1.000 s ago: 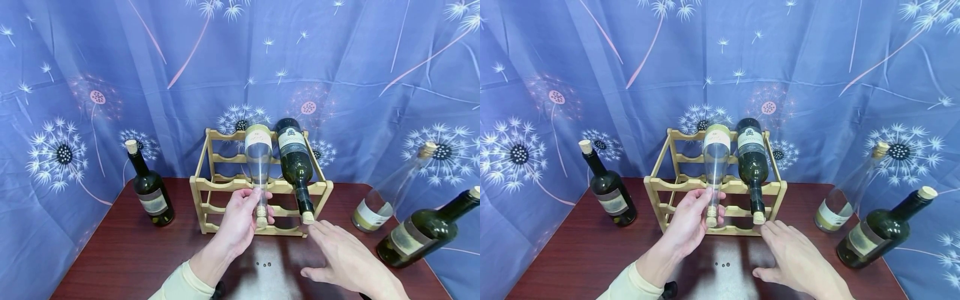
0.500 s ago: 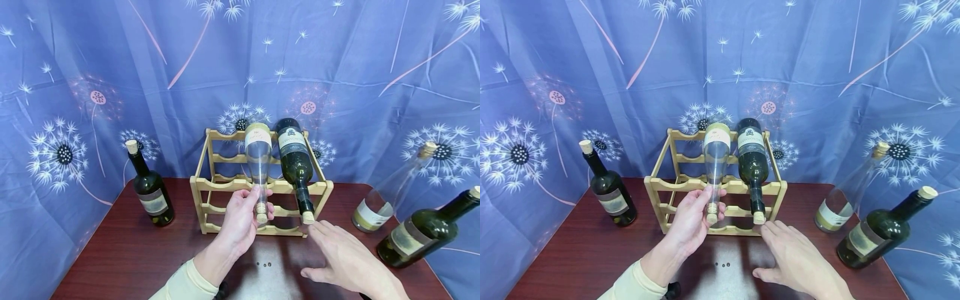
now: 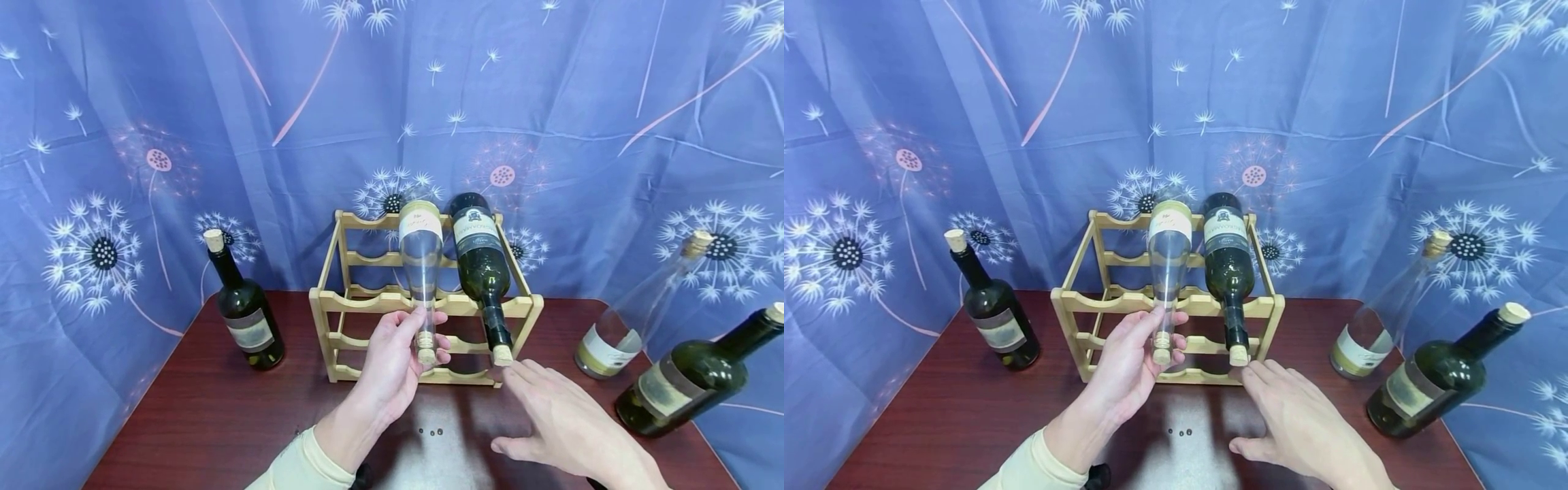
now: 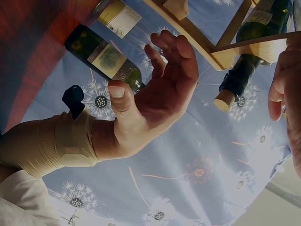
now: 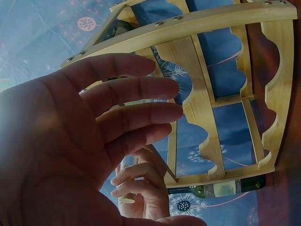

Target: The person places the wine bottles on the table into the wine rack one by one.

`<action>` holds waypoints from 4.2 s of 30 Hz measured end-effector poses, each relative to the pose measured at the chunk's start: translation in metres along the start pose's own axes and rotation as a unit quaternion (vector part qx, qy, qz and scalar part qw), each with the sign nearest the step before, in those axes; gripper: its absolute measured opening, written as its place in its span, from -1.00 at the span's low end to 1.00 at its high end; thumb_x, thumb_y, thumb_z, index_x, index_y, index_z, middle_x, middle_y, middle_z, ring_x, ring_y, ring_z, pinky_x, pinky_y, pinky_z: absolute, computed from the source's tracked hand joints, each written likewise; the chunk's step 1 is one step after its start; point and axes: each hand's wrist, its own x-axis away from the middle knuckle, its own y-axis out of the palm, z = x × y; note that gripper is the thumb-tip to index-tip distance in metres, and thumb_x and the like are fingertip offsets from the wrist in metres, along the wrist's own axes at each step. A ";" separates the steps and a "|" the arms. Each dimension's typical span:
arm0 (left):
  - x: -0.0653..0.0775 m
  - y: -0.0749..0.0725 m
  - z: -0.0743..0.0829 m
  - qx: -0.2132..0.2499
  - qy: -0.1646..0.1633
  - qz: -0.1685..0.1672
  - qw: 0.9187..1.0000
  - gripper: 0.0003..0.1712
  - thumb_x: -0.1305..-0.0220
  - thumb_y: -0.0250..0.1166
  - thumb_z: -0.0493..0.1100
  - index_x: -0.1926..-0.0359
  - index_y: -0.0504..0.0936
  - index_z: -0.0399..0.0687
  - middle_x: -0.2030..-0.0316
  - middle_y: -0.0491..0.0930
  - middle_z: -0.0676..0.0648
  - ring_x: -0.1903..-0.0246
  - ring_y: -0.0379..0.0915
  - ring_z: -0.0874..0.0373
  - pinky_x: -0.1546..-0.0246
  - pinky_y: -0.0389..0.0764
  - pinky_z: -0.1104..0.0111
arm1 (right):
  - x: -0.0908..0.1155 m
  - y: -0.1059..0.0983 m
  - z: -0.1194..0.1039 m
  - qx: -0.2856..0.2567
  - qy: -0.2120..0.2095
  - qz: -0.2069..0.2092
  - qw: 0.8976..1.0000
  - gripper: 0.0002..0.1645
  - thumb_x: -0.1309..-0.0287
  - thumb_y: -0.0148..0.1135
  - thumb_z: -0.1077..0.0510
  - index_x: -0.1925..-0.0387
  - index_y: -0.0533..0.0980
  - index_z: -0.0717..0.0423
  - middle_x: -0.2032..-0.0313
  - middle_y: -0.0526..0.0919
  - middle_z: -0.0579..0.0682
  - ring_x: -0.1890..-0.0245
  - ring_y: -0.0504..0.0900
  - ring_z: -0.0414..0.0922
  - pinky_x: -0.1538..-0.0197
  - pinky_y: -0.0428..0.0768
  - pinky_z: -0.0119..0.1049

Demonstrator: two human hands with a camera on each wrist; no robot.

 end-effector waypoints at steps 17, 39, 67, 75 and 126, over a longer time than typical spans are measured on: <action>0.011 -0.010 0.003 -0.068 -0.004 0.002 0.998 -0.45 -0.31 0.20 0.06 -0.13 0.29 -0.18 0.02 0.51 -0.21 0.34 0.57 0.02 0.32 0.61 0.27 | 0.000 -0.007 0.002 -0.002 0.044 -0.044 0.998 0.01 0.17 0.04 -0.68 -0.10 0.47 -0.06 -0.06 0.52 -0.11 -0.09 0.47 -0.14 -0.10 0.45 -0.13; 0.037 -0.024 0.007 -0.241 0.134 0.043 0.960 -0.60 -0.36 0.16 -0.05 -0.15 0.42 -0.07 -0.02 0.49 -0.14 0.10 0.50 -0.10 0.09 0.51 0.11 | 0.004 -0.017 0.006 0.014 0.067 -0.009 0.998 -0.14 0.07 0.12 -0.58 -0.05 0.46 -0.08 0.08 0.51 -0.22 0.08 0.46 -0.25 0.08 0.51 -0.15; 0.052 -0.059 0.023 -0.373 0.278 -0.010 0.885 -0.58 -0.27 0.27 -0.28 -0.14 0.48 0.02 -0.04 0.52 0.01 0.05 0.51 -0.01 0.09 0.54 0.28 | 0.002 -0.022 0.022 -0.027 0.186 0.063 0.980 -0.24 -0.03 0.32 -0.31 -0.11 0.42 0.08 0.03 0.54 0.02 0.01 0.52 0.04 0.12 0.51 0.11; 0.055 -0.067 0.027 -0.424 0.292 -0.014 0.857 -0.50 -0.24 0.30 -0.25 -0.18 0.47 0.15 -0.07 0.52 0.10 0.00 0.50 -0.02 0.05 0.51 0.25 | 0.001 -0.023 0.026 -0.042 0.228 0.081 0.969 -0.16 -0.06 0.28 -0.33 -0.20 0.35 0.12 -0.04 0.50 0.13 -0.05 0.47 0.15 0.14 0.47 0.20; 0.070 -0.126 0.045 -0.780 0.218 -0.091 0.579 -0.19 0.01 0.15 0.57 -0.28 0.32 0.56 -0.25 0.25 0.32 -0.25 0.17 0.26 -0.16 0.32 0.10 | -0.002 0.023 0.094 -0.025 0.316 0.445 0.838 0.21 0.13 0.40 0.00 -0.44 -0.09 0.15 -0.34 0.00 0.30 -0.37 -0.09 0.08 -0.37 -0.05 -0.05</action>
